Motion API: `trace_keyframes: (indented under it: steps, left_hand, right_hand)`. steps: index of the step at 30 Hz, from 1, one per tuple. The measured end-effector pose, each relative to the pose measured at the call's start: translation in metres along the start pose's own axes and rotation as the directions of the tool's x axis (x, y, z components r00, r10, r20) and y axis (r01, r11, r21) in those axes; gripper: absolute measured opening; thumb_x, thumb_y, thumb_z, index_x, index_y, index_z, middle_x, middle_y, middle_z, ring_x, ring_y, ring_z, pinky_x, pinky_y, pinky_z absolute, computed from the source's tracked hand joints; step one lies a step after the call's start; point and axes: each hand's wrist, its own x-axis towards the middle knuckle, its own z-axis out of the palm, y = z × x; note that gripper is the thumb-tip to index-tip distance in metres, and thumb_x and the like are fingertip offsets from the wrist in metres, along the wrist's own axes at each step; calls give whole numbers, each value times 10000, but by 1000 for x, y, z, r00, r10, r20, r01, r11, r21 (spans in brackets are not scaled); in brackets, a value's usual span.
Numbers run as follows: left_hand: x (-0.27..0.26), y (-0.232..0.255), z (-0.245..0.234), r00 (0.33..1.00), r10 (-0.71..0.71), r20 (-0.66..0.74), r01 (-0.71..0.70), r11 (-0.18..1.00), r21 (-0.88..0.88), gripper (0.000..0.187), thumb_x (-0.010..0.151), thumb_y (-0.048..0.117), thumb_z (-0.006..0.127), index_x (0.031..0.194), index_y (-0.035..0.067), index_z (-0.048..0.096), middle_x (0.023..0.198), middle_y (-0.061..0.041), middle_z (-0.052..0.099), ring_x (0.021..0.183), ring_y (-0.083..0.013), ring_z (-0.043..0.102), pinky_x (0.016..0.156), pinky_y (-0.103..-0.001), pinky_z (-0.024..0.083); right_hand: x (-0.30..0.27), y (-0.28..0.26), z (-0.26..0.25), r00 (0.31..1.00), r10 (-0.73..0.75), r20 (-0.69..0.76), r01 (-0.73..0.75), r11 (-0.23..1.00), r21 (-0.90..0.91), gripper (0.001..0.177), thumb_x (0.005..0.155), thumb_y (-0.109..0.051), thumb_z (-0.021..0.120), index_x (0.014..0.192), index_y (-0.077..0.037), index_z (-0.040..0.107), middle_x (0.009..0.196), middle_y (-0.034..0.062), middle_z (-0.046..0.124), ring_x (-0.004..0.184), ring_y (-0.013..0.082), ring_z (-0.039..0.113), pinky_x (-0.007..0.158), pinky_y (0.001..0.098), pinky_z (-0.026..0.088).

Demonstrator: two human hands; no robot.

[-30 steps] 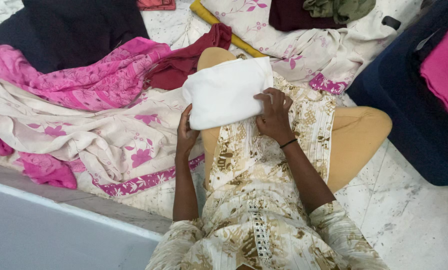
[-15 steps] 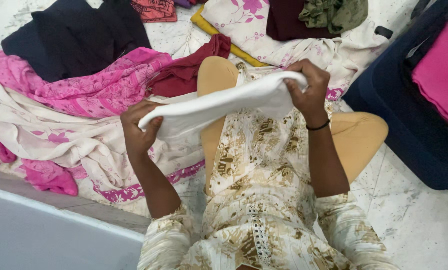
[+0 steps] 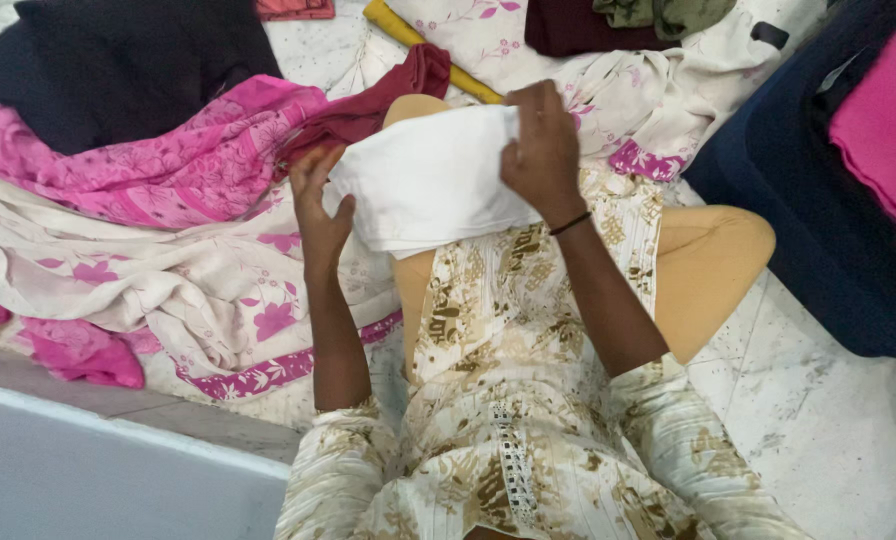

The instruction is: The person sits on the floor and folds several items of clothing by hand, including a white shirt and a dark red top, then places a folded white item into a suitcase.

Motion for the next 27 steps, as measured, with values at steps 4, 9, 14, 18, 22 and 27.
trace_keyframes:
  steps: [4, 9, 14, 18, 22, 27]
  left_hand:
    - [2, 13, 48, 978, 207, -15, -208, 977, -40, 692, 793, 117, 635, 1483, 99, 584, 1537, -164, 466, 1472, -320, 407, 1273, -464, 303]
    - [-17, -5, 76, 990, 140, -10, -138, 963, -233, 605, 1008, 355, 553, 1536, 64, 505, 1577, -135, 466, 1536, -292, 388, 1301, -441, 284]
    - [-30, -18, 76, 996, 88, 0, -82, 926, -369, 703, 975, 434, 575, 1558, 55, 468, 1568, -145, 429, 1527, -290, 353, 1293, -435, 240]
    - [-33, -27, 76, 1000, 24, -15, -28, 913, -408, 710, 898, 328, 652, 1541, 61, 514, 1501, -141, 465, 1473, -285, 401, 1282, -422, 252]
    - [-24, -32, 68, 990, -103, 99, 143, 721, -678, 732, 778, 121, 658, 1496, 61, 531, 1401, -116, 473, 1356, -287, 511, 1169, -412, 385]
    - [-18, -10, 26, 969, -213, 123, 244, 897, -368, 737, 692, 11, 543, 1413, 124, 643, 1419, -99, 581, 1385, -251, 529, 1126, -360, 410]
  right_hand:
    - [-14, -93, 57, 968, -229, 102, 218, 970, 108, 619, 808, -116, 602, 1402, 0, 474, 1408, 239, 503, 1348, 403, 478, 1150, 522, 364]
    - [-27, -89, 65, 914, -313, 259, 332, 943, -31, 646, 979, -313, 534, 1530, -12, 381, 1583, 177, 418, 1580, 325, 279, 1269, 545, 214]
    - [-30, -11, 41, 925, -272, 264, 320, 934, -157, 693, 936, -296, 492, 1604, -157, 369, 1684, 127, 335, 1576, 305, 213, 1232, 579, 209]
    - [-31, 90, 44, 915, 193, 355, -181, 981, -67, 496, 955, -317, 460, 1411, -129, 515, 1418, 175, 552, 1131, 385, 617, 948, 524, 493]
    - [-50, 180, 44, 855, 370, 364, -180, 869, -460, 319, 1023, -279, 460, 1209, -119, 664, 1198, 188, 628, 1091, 390, 650, 870, 584, 466]
    - [-50, 177, 22, 904, 406, 130, -333, 863, -381, 363, 800, -170, 657, 1156, -102, 637, 1136, 169, 603, 1117, 395, 591, 819, 602, 454]
